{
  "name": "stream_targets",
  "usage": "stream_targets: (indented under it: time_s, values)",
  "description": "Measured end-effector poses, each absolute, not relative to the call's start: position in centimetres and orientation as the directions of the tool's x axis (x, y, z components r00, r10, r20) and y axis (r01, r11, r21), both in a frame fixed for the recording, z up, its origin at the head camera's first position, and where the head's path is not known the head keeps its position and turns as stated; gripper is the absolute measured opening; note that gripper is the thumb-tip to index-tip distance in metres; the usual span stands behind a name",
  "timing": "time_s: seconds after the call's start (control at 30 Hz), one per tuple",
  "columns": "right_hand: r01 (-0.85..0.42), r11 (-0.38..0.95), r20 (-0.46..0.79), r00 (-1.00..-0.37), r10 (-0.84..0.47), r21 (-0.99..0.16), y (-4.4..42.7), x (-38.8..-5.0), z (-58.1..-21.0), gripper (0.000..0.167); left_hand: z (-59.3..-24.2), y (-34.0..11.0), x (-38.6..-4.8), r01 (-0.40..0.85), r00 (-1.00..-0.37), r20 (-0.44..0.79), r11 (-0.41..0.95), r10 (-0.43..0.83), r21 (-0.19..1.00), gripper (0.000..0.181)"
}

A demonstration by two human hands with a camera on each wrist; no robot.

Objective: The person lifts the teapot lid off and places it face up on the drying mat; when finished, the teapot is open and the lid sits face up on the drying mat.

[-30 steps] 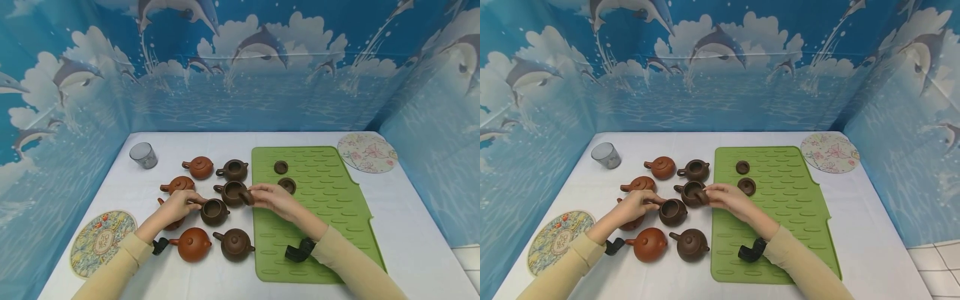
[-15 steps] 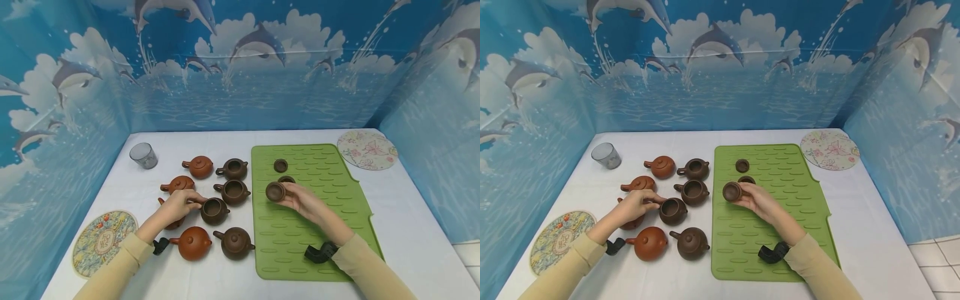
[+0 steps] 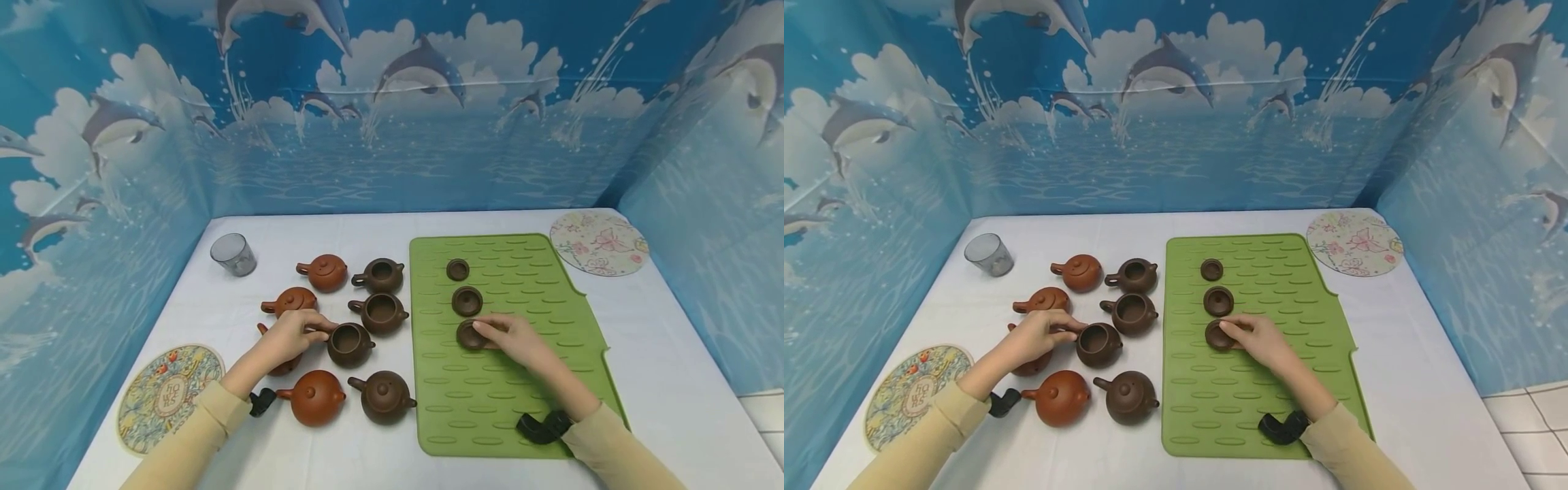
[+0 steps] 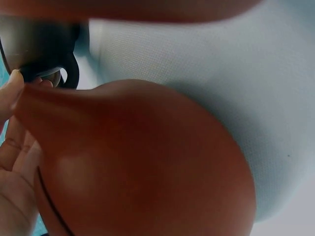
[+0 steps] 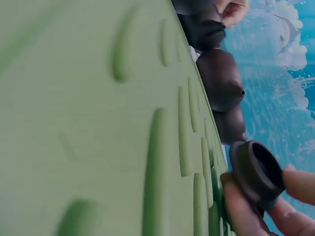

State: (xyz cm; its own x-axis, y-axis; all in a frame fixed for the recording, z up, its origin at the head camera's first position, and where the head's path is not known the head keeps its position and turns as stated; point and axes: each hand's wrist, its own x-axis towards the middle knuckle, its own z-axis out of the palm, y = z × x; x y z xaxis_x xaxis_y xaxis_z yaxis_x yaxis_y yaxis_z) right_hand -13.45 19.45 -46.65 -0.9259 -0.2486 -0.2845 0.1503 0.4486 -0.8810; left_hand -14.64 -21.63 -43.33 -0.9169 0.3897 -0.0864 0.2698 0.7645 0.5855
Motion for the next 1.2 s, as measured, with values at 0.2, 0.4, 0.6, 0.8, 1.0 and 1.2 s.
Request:
stream_targets:
  time_s: [0.2, 0.4, 0.6, 0.8, 1.0, 1.2]
  values:
    - [0.049, 0.589, -0.201, -0.96, -0.195, -0.807, 19.2, -12.9, -46.9, 0.041, -43.3, -21.6, -14.6, 0.268, -0.916, -0.091, 0.765, 0.391, 0.586, 0.023]
    - [-0.019, 0.676, -0.167, -0.964, -0.208, -0.737, 18.8, -12.6, -46.6, 0.041, -43.3, -21.6, -14.5, 0.255, -0.92, -0.093, 0.763, 0.38, 0.594, 0.023]
    - [-0.041, 0.681, -0.159, -0.961, -0.228, -0.731, 18.9, -12.5, -46.4, 0.046, -43.2, -21.5, -14.4, 0.256, -0.921, -0.088, 0.758, 0.38, 0.599, 0.023]
    - [-0.014, 0.671, -0.18, -0.959, -0.219, -0.742, 19.2, -12.6, -46.4, 0.047, -43.1, -21.5, -14.5, 0.303, -0.906, -0.072, 0.759, 0.416, 0.576, 0.023]
    - [-0.041, 0.676, -0.149, -0.964, -0.22, -0.736, 19.6, -12.7, -45.4, 0.047, -42.8, -21.7, -14.1, 0.363, -0.89, -0.051, 0.774, 0.452, 0.52, 0.031]
    - [-0.128, 0.681, -0.044, -0.973, -0.229, -0.721, 18.9, -12.3, -43.8, 0.042, -41.1, -20.8, -12.5, 0.447, -0.878, 0.061, 0.77, 0.474, 0.456, 0.035]
